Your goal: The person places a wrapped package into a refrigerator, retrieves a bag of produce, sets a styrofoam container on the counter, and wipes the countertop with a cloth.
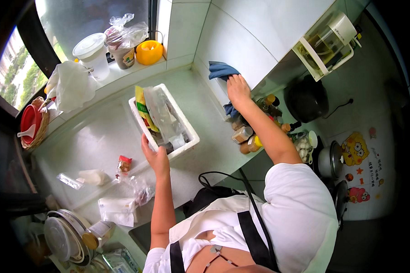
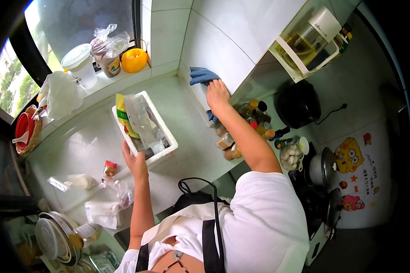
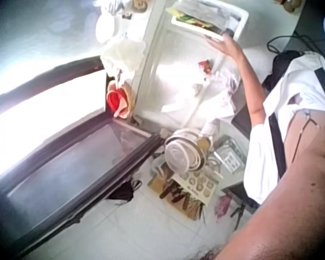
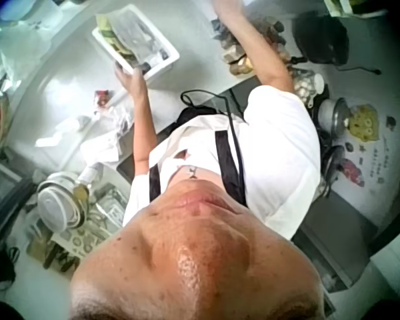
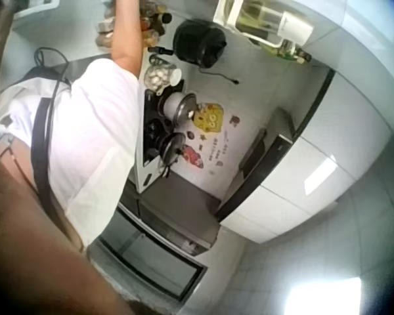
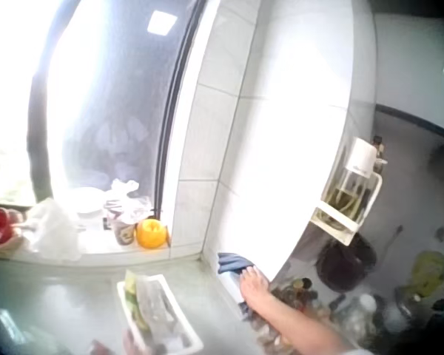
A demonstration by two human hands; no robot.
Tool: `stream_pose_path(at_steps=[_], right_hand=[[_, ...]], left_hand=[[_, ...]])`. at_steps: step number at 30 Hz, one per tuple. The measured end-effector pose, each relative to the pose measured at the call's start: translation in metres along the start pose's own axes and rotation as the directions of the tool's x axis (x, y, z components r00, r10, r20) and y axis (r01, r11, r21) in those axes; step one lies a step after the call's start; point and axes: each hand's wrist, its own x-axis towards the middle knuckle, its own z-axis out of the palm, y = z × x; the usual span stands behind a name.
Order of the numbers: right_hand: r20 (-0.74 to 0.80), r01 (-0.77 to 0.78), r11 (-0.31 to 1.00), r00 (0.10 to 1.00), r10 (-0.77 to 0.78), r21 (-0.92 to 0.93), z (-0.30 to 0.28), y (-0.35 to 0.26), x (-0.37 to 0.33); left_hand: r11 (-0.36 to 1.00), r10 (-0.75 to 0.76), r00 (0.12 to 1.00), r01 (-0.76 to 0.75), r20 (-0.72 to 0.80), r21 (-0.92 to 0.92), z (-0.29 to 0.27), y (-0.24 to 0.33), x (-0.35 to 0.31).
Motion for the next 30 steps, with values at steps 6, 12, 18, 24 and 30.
stream_pose_path(at_steps=[6, 12, 18, 24, 30], right_hand=[[0.212, -0.024, 0.999, 0.977, 0.017, 0.032, -0.025, -0.001, 0.015], [0.072, -0.036, 0.999, 0.997, 0.035, 0.020, 0.005, -0.011, 0.000], [0.375, 0.008, 0.990, 0.925, -0.062, 0.142, -0.003, -0.023, -0.022], [0.374, -0.290, 0.781, 0.924, 0.078, 0.554, -0.056, 0.007, -0.005], [0.000, -0.232, 0.896, 0.968, 0.251, 0.378, -0.132, 0.035, 0.021]], left_hand=[[1.000, 0.018, 1.000, -0.018, -0.008, -0.010, 0.001, -0.006, 0.001], [1.000, 0.014, 1.000, -0.014, -0.025, 0.011, -0.001, -0.009, -0.001], [0.990, 0.078, 0.997, -0.077, -0.009, 0.117, -0.004, -0.008, 0.000], [0.995, 0.048, 0.998, -0.045, -0.032, 0.091, 0.002, -0.004, -0.001], [0.995, 0.061, 0.997, -0.057, -0.050, 0.081, 0.000, -0.007, -0.001]])
